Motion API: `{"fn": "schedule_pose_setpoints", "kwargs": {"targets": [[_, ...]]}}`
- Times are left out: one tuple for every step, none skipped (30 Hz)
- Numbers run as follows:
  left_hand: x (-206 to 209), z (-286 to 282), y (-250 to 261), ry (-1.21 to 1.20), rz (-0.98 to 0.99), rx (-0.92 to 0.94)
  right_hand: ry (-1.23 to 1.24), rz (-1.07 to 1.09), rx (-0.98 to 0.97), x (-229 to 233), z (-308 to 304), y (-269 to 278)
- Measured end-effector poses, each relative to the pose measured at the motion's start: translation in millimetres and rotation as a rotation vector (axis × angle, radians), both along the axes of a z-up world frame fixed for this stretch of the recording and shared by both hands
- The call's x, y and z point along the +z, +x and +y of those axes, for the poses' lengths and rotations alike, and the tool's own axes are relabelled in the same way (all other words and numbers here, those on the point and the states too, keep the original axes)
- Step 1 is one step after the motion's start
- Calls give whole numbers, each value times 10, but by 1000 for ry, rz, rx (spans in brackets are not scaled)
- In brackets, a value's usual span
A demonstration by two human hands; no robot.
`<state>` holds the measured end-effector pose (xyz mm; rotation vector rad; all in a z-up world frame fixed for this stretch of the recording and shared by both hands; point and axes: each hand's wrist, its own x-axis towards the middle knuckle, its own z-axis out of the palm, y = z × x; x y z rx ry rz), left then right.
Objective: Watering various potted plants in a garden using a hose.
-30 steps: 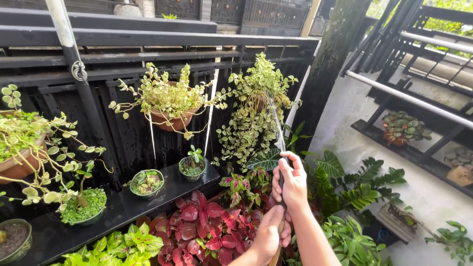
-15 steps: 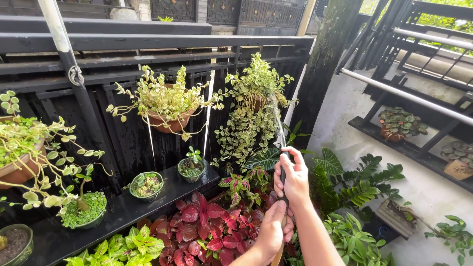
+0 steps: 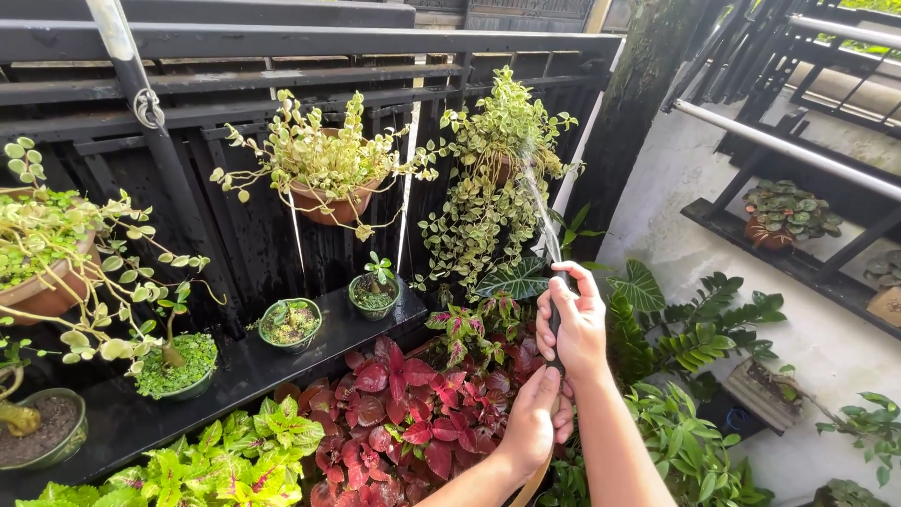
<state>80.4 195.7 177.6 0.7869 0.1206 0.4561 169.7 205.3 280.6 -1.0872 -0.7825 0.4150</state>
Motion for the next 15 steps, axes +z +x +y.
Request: {"fn": "schedule_pose_setpoints", "kwargs": {"targets": [[33,18,-12,-1,1,-2,-1,1,-2,1,-1,-1],[61,26,-32,2,15,-10,1,-3,-48,-4,-11,-8],[89,35,-51,4,30,-19,3,-7,-95,-10,-20,-14],[52,12,-43,0,34,-22,-1,-3,-97,-36,-27,-6],[16,-12,-34,8,20,-12,5,0,-48,-62,-34,4],[-17,-28,-26,18,7,-1,15,4,2,-85,-36,14],[-18,-25,-32,16,11,-4,13,8,0,-80,-37,-2],[-21,-23,-41,20,7,-4,17,8,-31,-77,-41,-19],[-24,-21,-48,23,4,-4,20,7,-61,-75,-46,-34],[-37,-23,-51,22,9,-9,18,12,-66,-83,-52,-35],[-48,-27,-53,16,17,-14,19,8,-41,-89,-60,-35],[-59,-25,-55,12,25,-18,21,3,-15,-95,-64,-36],[-59,-45,-67,12,30,-23,21,9,-20,-107,-75,-38],[-56,-53,-76,6,38,-20,19,3,-19,-115,-73,-39],[-53,-61,-86,0,45,-16,17,-3,-18,-123,-70,-41]]}}
